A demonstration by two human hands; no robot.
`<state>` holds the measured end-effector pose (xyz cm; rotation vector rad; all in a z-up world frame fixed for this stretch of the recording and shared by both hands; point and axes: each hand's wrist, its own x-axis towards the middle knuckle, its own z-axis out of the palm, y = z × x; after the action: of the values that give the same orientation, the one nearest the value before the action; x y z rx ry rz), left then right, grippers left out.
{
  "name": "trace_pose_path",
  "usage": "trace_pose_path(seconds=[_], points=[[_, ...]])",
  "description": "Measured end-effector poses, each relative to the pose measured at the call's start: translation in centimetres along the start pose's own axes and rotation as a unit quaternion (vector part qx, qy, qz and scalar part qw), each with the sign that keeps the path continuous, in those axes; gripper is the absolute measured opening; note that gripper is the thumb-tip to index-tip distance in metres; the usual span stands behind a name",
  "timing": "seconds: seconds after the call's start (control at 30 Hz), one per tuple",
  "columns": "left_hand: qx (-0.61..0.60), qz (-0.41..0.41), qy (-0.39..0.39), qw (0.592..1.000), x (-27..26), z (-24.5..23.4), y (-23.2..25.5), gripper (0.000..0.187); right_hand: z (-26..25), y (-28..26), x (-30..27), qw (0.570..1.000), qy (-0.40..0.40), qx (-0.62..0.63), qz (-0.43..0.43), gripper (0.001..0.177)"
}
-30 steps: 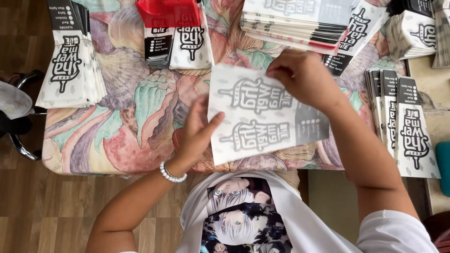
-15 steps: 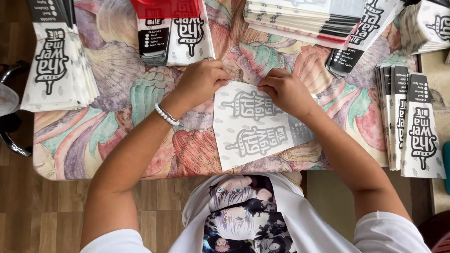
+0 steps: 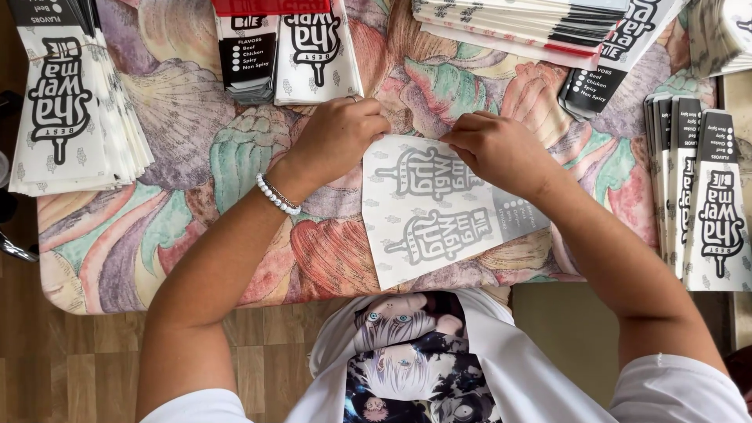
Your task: The person organizes and stacks custom-printed plastic wrappers on a table, applying adhesive tape from a dispenser to some of the wrappers and grouping them into neat stacks.
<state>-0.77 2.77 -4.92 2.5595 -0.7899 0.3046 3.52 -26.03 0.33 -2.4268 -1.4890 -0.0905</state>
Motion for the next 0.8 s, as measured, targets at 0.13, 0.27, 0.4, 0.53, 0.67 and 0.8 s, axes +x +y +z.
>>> trace_pose_path(seconds=[0.13,0.27,0.4,0.53,0.67,0.8], points=[[0.02,0.032,0.005,0.999,-0.6,-0.4,-0.2,0.014,-1.6,-1.1,0.8,0.999,-0.034,-0.003,-0.022,0.008],[0.025,0.059,0.012,0.998,-1.0,0.0,-1.0,0.014,-2.2,-1.7,1.1,0.997,-0.046,-0.041,-0.048,0.013],[0.044,0.092,0.018,0.995,-0.3,-1.7,0.6,0.015,-1.3,-1.6,0.9,0.992,-0.048,-0.09,-0.078,0.016],[0.1,0.122,0.029,0.987,-0.3,-1.6,0.8,0.02,-0.6,-1.2,0.5,0.985,-0.047,-0.133,-0.096,0.015],[0.136,0.133,0.031,0.981,-0.2,-1.4,0.9,0.022,-0.8,-1.4,0.7,0.98,-0.048,-0.161,-0.107,0.013],[0.163,0.14,0.021,0.976,-0.3,-1.7,1.3,0.022,-0.5,-1.3,0.8,0.978,-0.065,-0.166,-0.107,0.013]])
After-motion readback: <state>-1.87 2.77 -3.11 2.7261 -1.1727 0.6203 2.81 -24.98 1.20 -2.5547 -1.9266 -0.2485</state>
